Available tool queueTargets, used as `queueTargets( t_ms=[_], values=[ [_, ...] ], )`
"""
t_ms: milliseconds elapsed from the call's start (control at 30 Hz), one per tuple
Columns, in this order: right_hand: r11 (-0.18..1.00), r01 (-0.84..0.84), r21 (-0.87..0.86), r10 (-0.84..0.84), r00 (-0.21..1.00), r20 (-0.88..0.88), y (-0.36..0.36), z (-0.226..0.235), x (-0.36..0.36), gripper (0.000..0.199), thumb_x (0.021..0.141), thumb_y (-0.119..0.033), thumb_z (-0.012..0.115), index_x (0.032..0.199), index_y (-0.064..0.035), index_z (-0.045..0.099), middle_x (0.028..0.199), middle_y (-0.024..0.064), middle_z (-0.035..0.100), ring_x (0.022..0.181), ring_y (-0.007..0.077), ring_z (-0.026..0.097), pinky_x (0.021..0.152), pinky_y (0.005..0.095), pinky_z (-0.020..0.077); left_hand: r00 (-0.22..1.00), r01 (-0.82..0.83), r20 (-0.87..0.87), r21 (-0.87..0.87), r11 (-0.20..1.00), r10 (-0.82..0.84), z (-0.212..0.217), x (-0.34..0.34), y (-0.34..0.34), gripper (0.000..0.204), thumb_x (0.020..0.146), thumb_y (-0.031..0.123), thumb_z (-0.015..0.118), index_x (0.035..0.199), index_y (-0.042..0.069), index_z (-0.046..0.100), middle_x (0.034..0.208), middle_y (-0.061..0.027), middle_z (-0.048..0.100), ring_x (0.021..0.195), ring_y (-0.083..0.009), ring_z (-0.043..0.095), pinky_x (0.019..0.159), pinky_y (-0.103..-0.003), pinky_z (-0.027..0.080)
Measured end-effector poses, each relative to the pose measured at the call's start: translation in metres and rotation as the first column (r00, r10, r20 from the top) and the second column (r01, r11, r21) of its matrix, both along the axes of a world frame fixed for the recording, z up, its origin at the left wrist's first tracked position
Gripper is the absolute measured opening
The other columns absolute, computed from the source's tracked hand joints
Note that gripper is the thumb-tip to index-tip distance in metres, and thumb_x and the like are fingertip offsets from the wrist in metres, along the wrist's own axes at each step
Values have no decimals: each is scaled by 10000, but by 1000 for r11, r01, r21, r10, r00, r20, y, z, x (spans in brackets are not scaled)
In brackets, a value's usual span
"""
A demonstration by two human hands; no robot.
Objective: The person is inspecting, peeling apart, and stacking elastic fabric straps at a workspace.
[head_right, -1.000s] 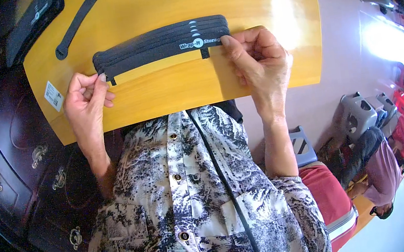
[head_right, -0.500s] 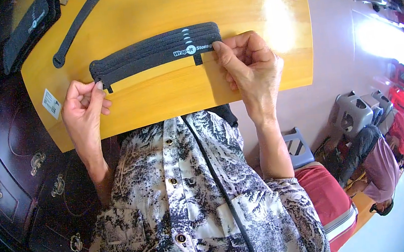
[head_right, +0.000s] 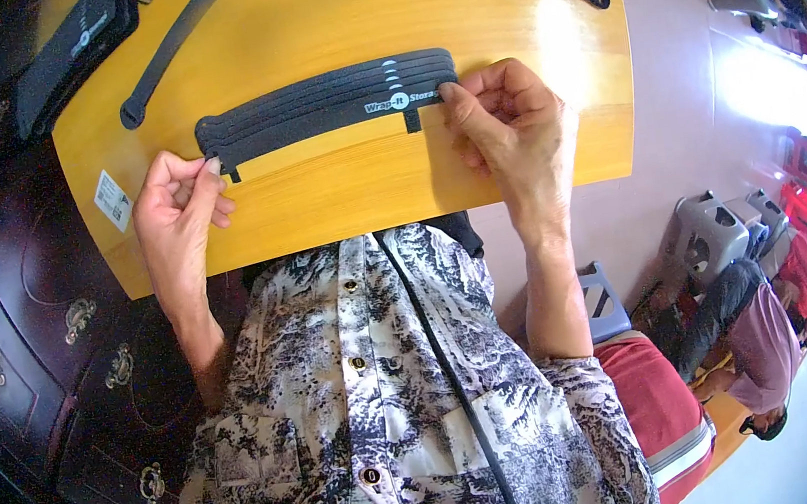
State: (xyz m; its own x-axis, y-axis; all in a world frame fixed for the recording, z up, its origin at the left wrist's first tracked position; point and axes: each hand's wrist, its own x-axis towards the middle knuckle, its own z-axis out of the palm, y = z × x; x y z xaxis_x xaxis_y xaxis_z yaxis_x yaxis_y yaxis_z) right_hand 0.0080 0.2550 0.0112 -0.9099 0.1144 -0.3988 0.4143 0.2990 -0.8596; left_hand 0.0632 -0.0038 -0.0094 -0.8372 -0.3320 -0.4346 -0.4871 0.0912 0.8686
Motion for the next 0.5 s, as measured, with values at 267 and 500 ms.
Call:
queueTargets(
  t_ms=[267,500],
  values=[
    [978,-207,27,201,970,140,15,-3,-32,237,791,-161,740,777,-93,513,548,0,538,433,43,447,367,192,283,986,115,106,110,987,-127,-1,-13,-21,135,867,82,618,826,16,508,638,-57,572,488,-100,556,429,-203,437],
    [889,-428,160,393,895,211,22,-11,-55,263,784,-203,748,705,-85,526,529,-16,515,440,39,434,392,186,303,978,159,110,164,974,-178,-15,-15,-25,156,878,151,623,893,30,525,660,-52,588,507,-106,583,442,-195,447]
  ],
)
